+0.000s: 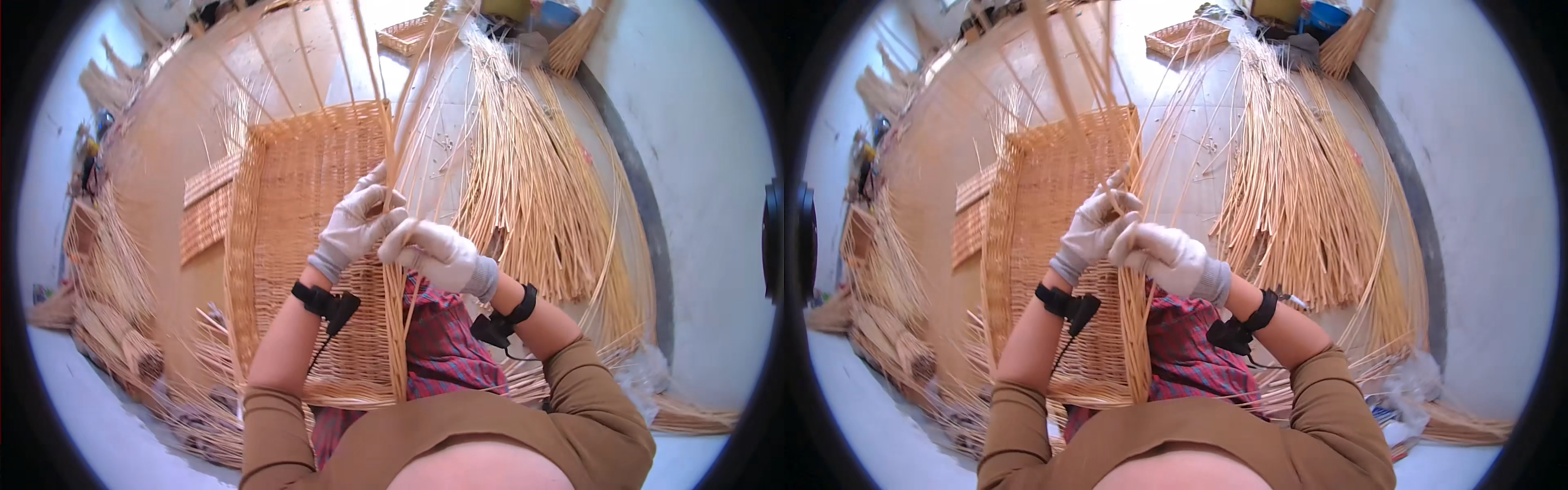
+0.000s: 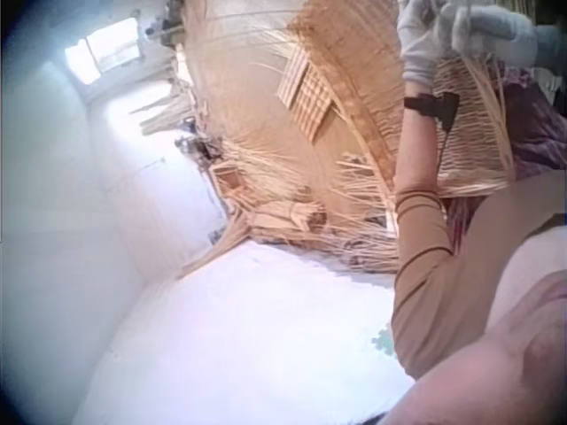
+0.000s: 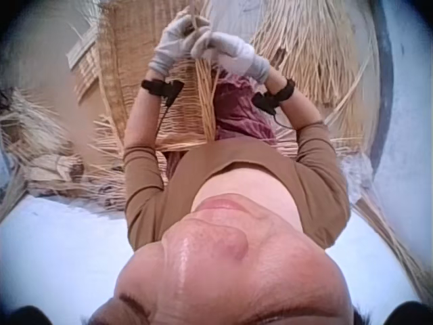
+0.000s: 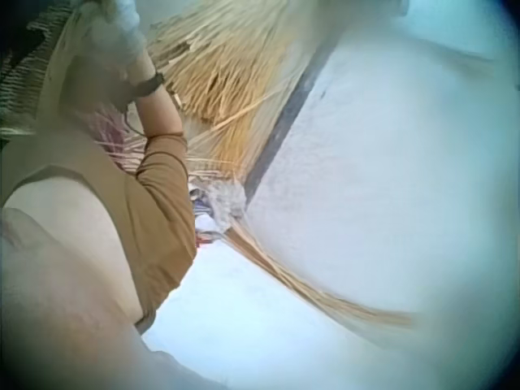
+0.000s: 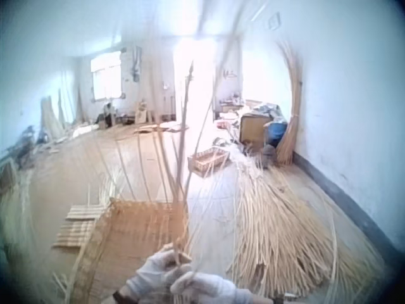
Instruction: Weaving a large wicker basket using long plant stems.
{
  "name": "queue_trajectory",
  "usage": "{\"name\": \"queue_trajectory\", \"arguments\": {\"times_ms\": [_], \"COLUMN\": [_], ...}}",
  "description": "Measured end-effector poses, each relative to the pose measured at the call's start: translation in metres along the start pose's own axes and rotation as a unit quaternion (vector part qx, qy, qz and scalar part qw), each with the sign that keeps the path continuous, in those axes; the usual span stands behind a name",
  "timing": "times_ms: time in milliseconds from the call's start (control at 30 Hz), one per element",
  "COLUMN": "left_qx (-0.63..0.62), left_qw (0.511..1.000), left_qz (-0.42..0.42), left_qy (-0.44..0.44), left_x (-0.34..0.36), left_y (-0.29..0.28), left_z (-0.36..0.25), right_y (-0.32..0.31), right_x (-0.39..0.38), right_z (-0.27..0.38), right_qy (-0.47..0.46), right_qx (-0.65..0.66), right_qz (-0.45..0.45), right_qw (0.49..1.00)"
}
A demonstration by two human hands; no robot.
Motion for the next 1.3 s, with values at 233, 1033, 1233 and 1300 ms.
{"name": "queue_trajectory", "arguments": {"times_ms": [233, 1033, 1233, 1300], "left_qx": [0.019, 0.198, 0.195, 0.154], "left_qw": [1.0, 0.939, 0.93, 0.939], "left_qz": [-0.005, 0.156, 0.213, 0.191], "left_qy": [0.024, 0.234, 0.227, 0.24], "left_x": [-0.007, -0.018, -0.014, -0.019], "left_y": [-0.004, 0.051, 0.059, 0.048], "left_z": [-0.016, -0.146, -0.147, -0.145], "right_y": [0.016, -0.013, -0.018, -0.008], "right_x": [-0.04, -0.049, -0.053, -0.028], "right_z": [-0.026, -0.001, -0.026, 0.023], "right_qy": [-0.009, 0.009, -0.003, -0.175], "right_qx": [0.05, -0.295, -0.065, -0.274], "right_qz": [-0.306, -0.184, -0.171, -0.188], "right_qw": [0.951, 0.937, 0.983, 0.927]}}
Point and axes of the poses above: each hand's wrist, its own x-axis towards the middle knuckle, its own y-axis out of the palm, z = x × y, the point moved 7 cm from there along x, towards the middle knuckle, and after that the axes turned 7 degrees about -x, right-handed, at the moved point
